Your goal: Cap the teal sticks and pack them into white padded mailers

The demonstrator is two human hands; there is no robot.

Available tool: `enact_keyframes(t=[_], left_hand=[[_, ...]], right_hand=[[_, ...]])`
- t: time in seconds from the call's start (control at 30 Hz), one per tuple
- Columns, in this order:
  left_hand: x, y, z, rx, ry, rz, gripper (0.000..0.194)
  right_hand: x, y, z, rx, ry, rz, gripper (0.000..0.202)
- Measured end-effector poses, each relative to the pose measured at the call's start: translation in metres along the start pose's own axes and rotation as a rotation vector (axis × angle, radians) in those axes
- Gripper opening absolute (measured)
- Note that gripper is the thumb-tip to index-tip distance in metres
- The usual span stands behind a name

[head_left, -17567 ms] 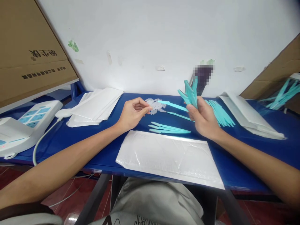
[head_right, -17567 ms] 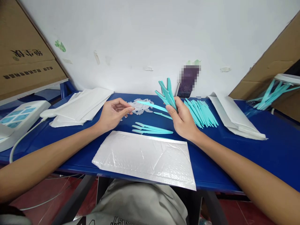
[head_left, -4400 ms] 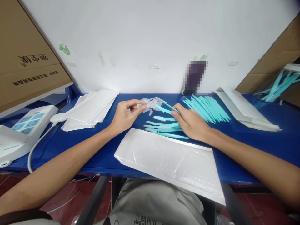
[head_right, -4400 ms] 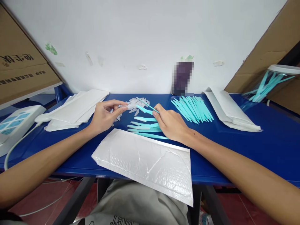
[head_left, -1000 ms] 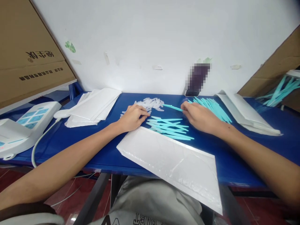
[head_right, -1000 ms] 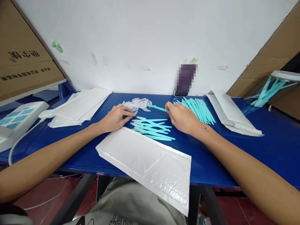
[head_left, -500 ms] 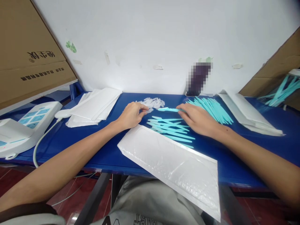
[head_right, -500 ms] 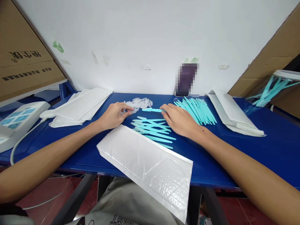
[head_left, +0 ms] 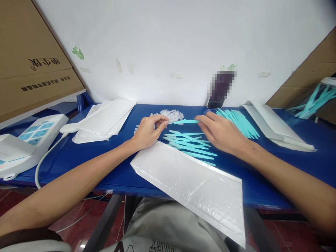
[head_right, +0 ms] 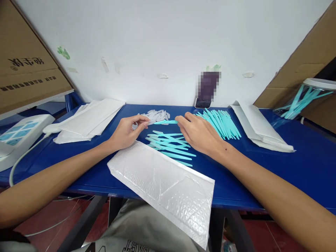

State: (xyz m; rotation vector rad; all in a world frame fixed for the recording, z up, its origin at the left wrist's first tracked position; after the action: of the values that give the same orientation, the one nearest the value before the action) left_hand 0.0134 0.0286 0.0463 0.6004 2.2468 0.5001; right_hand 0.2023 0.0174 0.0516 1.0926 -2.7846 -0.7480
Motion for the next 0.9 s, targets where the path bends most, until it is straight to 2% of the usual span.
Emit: enact_keyframes(t=[0.1, 0.3, 0.4, 0.53, 0.63, 0.67, 0.73, 0.83, 0.9], left_hand=[[0.002, 0.0, -0.002, -0.028, -0.016, -0.007, 0.024], [0.003, 0.0, 0.004, -0.001, -0.112, -0.026, 0.023], [-0.003, -0.001, 0.009, 0.022, -0.139, -0.009, 0.022], [-0.018, -0.005, 0.01, 0.044, -0.069, 0.101, 0.025], [-0.035, -0.011, 0.005, 0.054, 0.085, 0.254, 0.04], [-0.041, -0.014, 0.007, 0.095, 0.113, 0.303, 0.049], [-0.05, -0.022, 0.016, 0.253, 0.131, 0.366, 0.067], [-0.055, -0.036, 0.036, 0.507, 0.159, 0.376, 0.095], [-0.054, -0.043, 0.046, 0.598, 0.185, 0.368, 0.107]], right_hand=[[-0.001, 0.0, 0.001, 0.013, 0.003, 0.008, 0.036], [-0.001, -0.001, -0.001, -0.018, 0.024, 0.002, 0.038], [0.007, -0.002, 0.0, -0.03, 0.055, -0.024, 0.038], [0.025, -0.004, 0.006, 0.027, 0.114, -0.071, 0.038], [0.025, -0.004, 0.012, 0.111, 0.106, -0.046, 0.036], [0.024, -0.004, 0.015, 0.141, 0.093, -0.039, 0.037], [0.023, -0.005, 0.02, 0.196, 0.078, -0.047, 0.042], [0.023, -0.007, 0.023, 0.235, 0.124, -0.066, 0.054], [0.025, -0.01, 0.025, 0.269, 0.202, -0.076, 0.069]])
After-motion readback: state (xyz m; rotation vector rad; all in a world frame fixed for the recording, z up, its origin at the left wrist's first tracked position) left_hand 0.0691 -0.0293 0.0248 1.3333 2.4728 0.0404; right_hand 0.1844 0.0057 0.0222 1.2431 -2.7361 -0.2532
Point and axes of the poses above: each hand's wrist, its own y-axis towards the middle knuckle, its own z-axis out of the palm, x = y × z, the point moved 10 cm from there along y, towards the middle knuckle, and after that the axes turned 2 degrees about -z, right-handed, at the moved point
